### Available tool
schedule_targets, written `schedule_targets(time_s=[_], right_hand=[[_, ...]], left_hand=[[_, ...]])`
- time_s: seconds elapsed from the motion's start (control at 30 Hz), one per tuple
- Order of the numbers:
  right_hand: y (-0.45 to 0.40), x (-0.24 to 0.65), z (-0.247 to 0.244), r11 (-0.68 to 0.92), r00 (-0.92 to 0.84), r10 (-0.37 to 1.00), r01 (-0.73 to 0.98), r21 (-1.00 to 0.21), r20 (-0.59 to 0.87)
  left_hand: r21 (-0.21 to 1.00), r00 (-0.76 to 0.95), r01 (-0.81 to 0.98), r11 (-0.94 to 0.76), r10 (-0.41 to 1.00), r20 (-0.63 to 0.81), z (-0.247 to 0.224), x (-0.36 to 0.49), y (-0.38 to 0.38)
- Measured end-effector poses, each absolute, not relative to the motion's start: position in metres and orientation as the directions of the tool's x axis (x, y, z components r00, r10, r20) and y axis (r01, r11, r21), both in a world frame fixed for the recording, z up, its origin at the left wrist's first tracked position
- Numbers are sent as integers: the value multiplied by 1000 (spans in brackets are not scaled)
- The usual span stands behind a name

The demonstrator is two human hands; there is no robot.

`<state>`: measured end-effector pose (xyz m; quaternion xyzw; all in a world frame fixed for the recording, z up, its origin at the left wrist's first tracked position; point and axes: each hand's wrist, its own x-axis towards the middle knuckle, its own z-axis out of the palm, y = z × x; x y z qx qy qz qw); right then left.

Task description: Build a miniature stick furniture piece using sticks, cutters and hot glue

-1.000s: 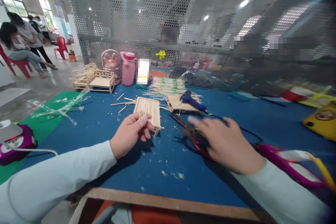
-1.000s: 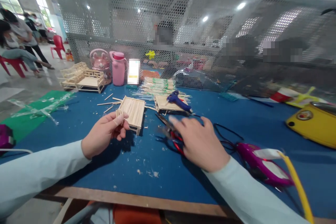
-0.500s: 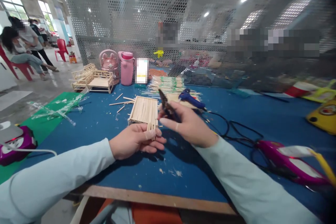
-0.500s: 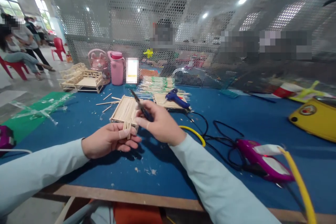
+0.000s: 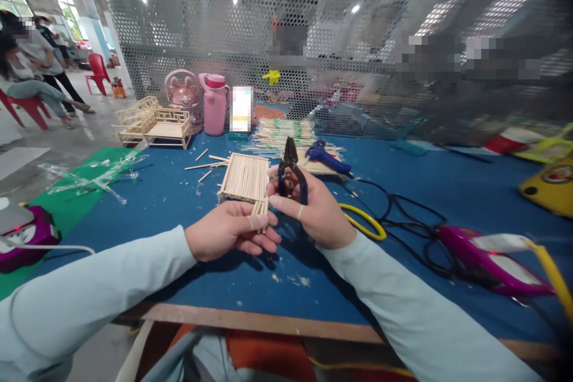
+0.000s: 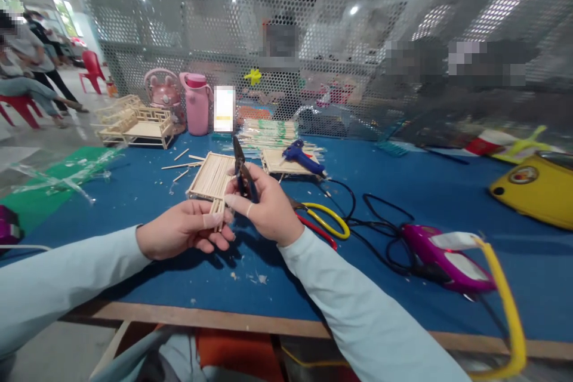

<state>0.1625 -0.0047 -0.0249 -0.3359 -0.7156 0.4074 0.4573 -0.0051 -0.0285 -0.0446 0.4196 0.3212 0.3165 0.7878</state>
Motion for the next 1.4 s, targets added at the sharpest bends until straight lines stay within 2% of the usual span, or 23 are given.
schedule_targets(time_s=[0.47, 1.0, 1.4], right_hand=[[-10, 163, -28, 478, -310, 857, 179, -860, 412], [-14, 161, -26, 396, -382, 863, 105, -912, 330], [-21, 159, -19, 442, -392, 852, 179, -879, 348]], left_hand=[[826, 607, -236, 512, 741, -286, -44, -4, -32], [906, 614, -161, 392, 758, -219, -44, -4, -30], [965, 647, -72, 251, 749, -146, -42, -8, -27]])
